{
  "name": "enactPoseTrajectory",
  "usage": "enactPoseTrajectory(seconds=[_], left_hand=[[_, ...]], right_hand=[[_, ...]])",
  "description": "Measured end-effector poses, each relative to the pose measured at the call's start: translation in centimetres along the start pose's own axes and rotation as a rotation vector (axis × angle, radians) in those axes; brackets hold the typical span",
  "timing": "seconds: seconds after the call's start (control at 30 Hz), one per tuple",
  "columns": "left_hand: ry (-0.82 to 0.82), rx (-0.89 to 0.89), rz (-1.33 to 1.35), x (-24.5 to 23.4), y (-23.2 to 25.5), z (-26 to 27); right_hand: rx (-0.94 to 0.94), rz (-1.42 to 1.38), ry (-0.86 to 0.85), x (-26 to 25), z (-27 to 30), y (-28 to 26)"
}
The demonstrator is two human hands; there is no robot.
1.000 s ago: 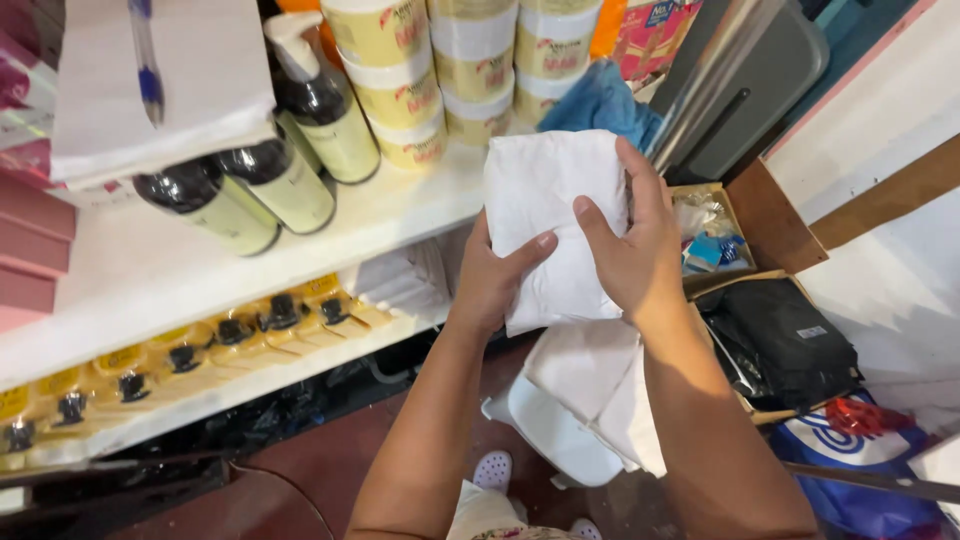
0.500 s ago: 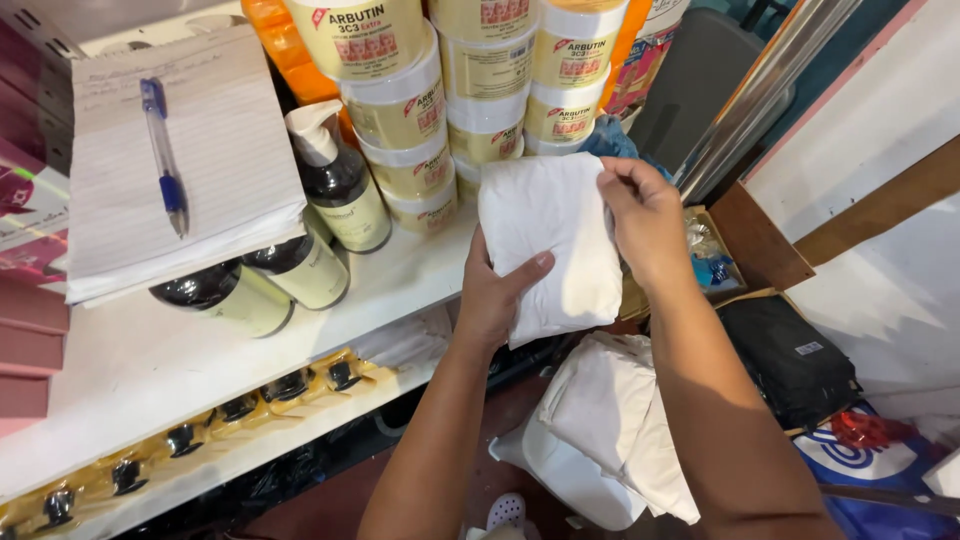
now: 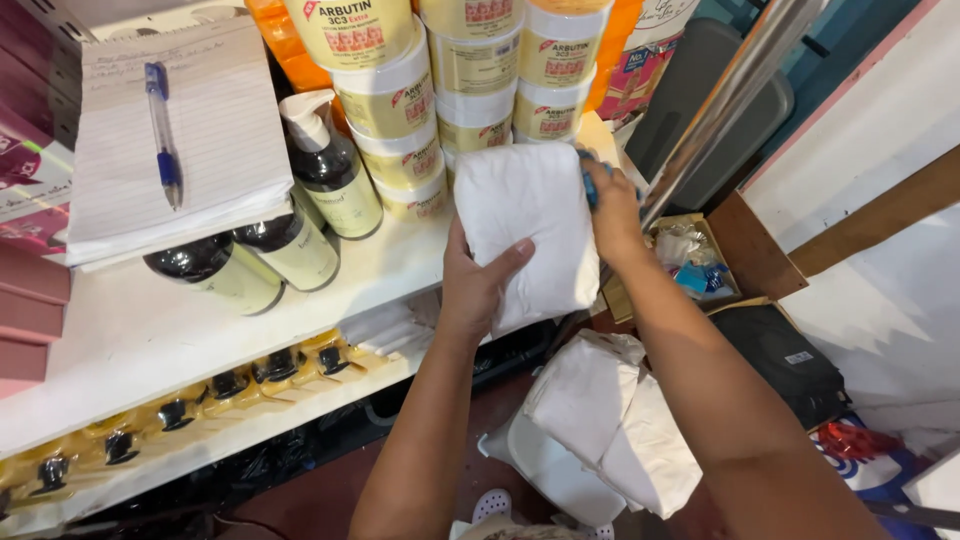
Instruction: The person picks up folded white towels from a shelf and wipes them with a blue cloth. They handle the towels one by one, wiping the surfaces before placing them back on the shelf or stacking them on a stool.
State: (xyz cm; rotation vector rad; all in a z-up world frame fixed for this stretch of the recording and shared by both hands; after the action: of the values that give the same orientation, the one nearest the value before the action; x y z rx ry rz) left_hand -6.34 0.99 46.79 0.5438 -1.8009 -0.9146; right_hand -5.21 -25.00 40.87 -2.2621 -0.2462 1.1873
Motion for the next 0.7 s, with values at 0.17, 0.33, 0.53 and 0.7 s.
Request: enactPoseTrajectory(seconds=[0.17,0.33,0.53,0.7], left_hand=[[0.003,0.071,-0.028,1.7,0.9,1.4],[0.035,0.053,-0.139,4.7,0.4,2.9],[-0.221,-0.244,0.692,7.3,-3.8,3.3],[-0.216,0.066,-0.117,11.9,-1.9,6.8]], right_hand=[[0.113,-0.610,0.209,-9.1,4.9,-7.7],[-0.098,-0.442,0.392,-16.5,10.5,-14.8],[-0.569,0.097,0.222,-18.3,14.3,-18.7],[-0.229,-0.028,0.304,-20.1,13.5,-13.4]])
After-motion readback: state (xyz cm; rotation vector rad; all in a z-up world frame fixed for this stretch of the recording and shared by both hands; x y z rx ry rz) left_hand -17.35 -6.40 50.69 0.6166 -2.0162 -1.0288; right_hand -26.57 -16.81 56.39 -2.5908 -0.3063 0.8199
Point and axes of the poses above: each hand's wrist, its own z-axis away from the middle knuckle, its own x-axis out of the palm, y = z × x, the point moved 1 cm from there along -z, towards the middle knuckle, and after that the axes turned 4 degrees about x, right-handed, at the moved point
